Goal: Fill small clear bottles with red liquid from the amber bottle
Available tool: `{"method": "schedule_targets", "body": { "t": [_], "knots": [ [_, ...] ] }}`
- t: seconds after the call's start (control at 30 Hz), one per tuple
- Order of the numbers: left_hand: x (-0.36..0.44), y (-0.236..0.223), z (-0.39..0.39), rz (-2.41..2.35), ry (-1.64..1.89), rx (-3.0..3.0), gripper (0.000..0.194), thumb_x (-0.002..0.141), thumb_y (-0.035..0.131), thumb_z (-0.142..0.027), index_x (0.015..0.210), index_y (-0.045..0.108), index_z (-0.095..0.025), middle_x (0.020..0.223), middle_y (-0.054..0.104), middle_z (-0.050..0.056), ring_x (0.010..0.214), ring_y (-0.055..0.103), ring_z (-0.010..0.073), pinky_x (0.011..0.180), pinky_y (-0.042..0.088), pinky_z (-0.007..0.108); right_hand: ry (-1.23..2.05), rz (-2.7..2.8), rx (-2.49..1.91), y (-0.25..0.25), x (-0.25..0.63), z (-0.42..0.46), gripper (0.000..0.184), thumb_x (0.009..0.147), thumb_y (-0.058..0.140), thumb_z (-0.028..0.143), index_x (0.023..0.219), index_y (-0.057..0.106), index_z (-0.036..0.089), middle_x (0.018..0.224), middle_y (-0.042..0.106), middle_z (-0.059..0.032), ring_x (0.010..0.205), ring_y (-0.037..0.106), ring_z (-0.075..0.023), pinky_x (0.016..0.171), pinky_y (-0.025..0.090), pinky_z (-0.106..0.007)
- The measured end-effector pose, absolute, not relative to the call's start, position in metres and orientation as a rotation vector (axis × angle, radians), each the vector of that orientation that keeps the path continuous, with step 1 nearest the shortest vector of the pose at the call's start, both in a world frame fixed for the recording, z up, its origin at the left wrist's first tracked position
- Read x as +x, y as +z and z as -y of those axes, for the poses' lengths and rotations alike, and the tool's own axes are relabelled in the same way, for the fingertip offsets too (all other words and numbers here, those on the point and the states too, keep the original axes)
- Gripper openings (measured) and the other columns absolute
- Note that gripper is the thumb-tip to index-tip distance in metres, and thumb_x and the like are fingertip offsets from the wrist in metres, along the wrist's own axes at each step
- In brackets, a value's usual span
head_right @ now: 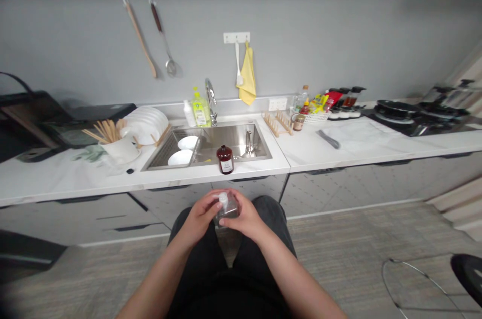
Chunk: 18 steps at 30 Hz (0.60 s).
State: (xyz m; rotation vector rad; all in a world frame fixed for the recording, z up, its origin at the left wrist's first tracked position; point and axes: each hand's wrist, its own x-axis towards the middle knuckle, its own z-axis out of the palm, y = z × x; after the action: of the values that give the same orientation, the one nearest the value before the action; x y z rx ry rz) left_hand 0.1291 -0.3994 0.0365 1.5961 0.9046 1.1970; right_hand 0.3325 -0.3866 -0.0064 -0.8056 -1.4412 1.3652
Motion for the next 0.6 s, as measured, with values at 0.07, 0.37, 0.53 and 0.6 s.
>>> {"method": "schedule_targets", "body": {
  "t": [0.07, 0.37, 0.53, 0.6],
  "knots": [
    [0.127, 0.031, 0.407, -0.883, 1.175, 1.587, 0.037, 0.108, 0.074, -0.051, 0.132, 0.086, -0.026, 0.147, 0.076, 0.014, 0.138, 0.072, 0.0342, 0.127, 0.053, 0.053, 1.343, 1.466, -0.848, -0.012, 0.332, 0.393, 0.090, 0.066, 0.111, 0.046, 0.145, 0.071, 0.028, 0.145, 0.078, -0.0122, 0.131, 0.077, -0.0368, 0.119, 0.060, -0.054],
    [0.137, 0.001, 0.439, -0.970, 1.335, 1.471, 0.038, 0.084, 0.098, -0.052, 0.100, 0.080, -0.023, 0.110, 0.079, 0.011, 0.108, 0.075, 0.0301, 0.102, 0.062, 0.046, 1.236, 1.471, -0.875, -0.020, 0.330, 0.434, 0.103, 0.058, 0.115, 0.041, 0.150, 0.072, 0.030, 0.150, 0.075, -0.0154, 0.132, 0.077, -0.0399, 0.109, 0.068, -0.054],
    [0.141, -0.010, 0.454, -0.864, 1.362, 1.423, 0.064, 0.080, 0.100, -0.057, 0.130, 0.073, -0.026, 0.126, 0.077, 0.012, 0.118, 0.075, 0.0328, 0.105, 0.063, 0.048, 1.191, 1.494, -0.899, -0.016, 0.330, 0.446, 0.088, 0.065, 0.110, 0.039, 0.145, 0.076, 0.030, 0.143, 0.079, -0.0155, 0.125, 0.080, -0.0409, 0.099, 0.070, -0.053],
    [0.139, -0.010, 0.457, -0.810, 1.292, 1.403, 0.073, 0.088, 0.093, -0.059, 0.149, 0.070, -0.028, 0.145, 0.074, 0.015, 0.134, 0.072, 0.0373, 0.117, 0.059, 0.053, 1.262, 1.460, -0.873, -0.015, 0.330, 0.445, 0.080, 0.070, 0.108, 0.040, 0.143, 0.076, 0.028, 0.138, 0.082, -0.0141, 0.121, 0.082, -0.0395, 0.098, 0.070, -0.052]
  ]
}}
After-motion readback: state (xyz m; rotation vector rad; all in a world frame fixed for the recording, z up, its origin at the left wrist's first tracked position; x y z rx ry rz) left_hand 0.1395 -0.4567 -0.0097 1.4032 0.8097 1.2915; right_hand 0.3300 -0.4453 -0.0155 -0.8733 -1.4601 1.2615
